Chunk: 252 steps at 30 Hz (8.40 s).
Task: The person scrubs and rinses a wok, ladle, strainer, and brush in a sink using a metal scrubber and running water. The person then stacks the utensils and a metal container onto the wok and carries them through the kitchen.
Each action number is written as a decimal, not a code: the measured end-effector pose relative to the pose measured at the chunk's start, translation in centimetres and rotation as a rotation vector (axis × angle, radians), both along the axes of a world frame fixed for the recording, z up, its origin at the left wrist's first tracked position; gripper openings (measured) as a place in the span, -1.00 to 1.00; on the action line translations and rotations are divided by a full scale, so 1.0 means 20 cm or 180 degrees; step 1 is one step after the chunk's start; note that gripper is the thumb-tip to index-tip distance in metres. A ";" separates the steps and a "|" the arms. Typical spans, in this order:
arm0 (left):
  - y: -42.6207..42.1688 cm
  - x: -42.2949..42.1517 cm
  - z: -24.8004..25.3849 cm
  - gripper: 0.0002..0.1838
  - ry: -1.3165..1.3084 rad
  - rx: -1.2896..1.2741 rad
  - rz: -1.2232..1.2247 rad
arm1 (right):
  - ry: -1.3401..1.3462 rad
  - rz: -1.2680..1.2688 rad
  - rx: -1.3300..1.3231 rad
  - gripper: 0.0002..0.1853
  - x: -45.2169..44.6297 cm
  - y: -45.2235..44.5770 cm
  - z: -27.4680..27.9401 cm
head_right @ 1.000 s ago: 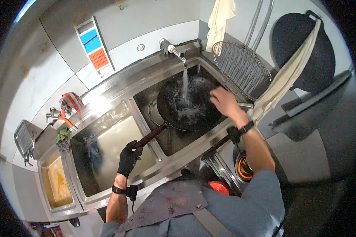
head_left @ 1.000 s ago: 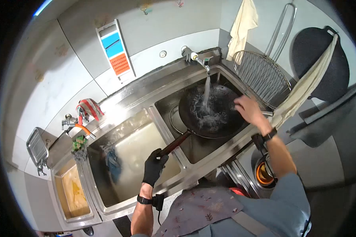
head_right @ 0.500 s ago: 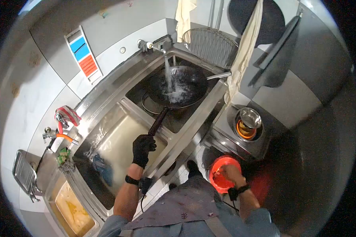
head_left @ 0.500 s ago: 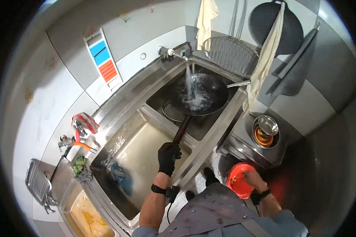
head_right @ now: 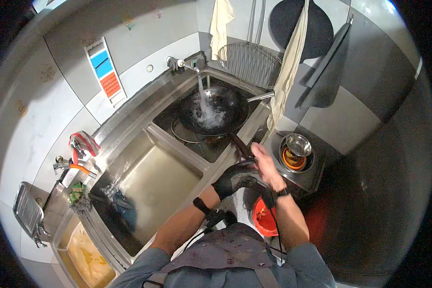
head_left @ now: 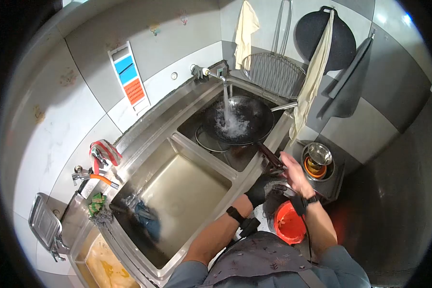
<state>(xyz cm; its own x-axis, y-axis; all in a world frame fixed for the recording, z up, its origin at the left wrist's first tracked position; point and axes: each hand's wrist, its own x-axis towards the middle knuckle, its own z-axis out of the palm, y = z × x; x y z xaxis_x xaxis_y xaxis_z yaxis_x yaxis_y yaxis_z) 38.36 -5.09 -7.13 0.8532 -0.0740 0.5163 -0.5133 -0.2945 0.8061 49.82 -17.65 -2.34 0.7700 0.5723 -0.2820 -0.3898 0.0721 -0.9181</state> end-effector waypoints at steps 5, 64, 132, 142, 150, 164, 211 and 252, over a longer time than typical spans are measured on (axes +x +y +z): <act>0.06 -0.03 0.06 -0.69 0.1562 -0.2159 -0.0179 | -0.0077 0.0796 -0.0378 -0.46 0.11 0.18 0.12; 0.37 -0.83 0.14 -0.71 0.1538 -0.2610 0.1852 | 0.0737 0.1654 -0.0046 -0.85 0.02 0.58 -0.07; 1.90 -0.27 -0.32 -0.29 0.0602 -0.3279 0.3715 | -0.5345 0.4286 -0.5150 -0.76 1.98 1.42 -0.14; 1.71 -0.11 -0.51 -0.52 0.1364 0.0342 0.3802 | -0.6187 0.3931 -0.3736 -0.80 1.86 1.05 -0.01; 1.45 0.07 -0.25 -0.78 0.0828 0.0131 0.2799 | -0.5561 0.3234 -0.2642 -0.84 1.61 0.72 0.34; 1.17 0.29 -0.13 -0.82 0.0680 -0.0547 0.1702 | -0.6040 0.2094 -0.2832 -0.83 1.20 0.12 1.18; 0.73 -0.36 0.21 -0.63 0.0934 -0.2303 0.2227 | -0.6019 0.2429 -0.1812 -0.84 -0.05 0.97 0.39; 0.98 -0.72 -0.01 -0.62 0.0856 0.1524 0.3228 | -0.6600 0.0501 -0.2035 -0.68 -0.06 0.17 1.99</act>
<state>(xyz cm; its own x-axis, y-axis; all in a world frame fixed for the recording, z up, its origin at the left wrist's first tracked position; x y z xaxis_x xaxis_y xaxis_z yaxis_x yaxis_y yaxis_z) 23.87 14.49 -7.31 0.7108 0.5696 0.4128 0.3057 -0.7787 0.5479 48.62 -14.23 37.46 0.1145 0.8365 0.5359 0.9467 -0.2554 0.1964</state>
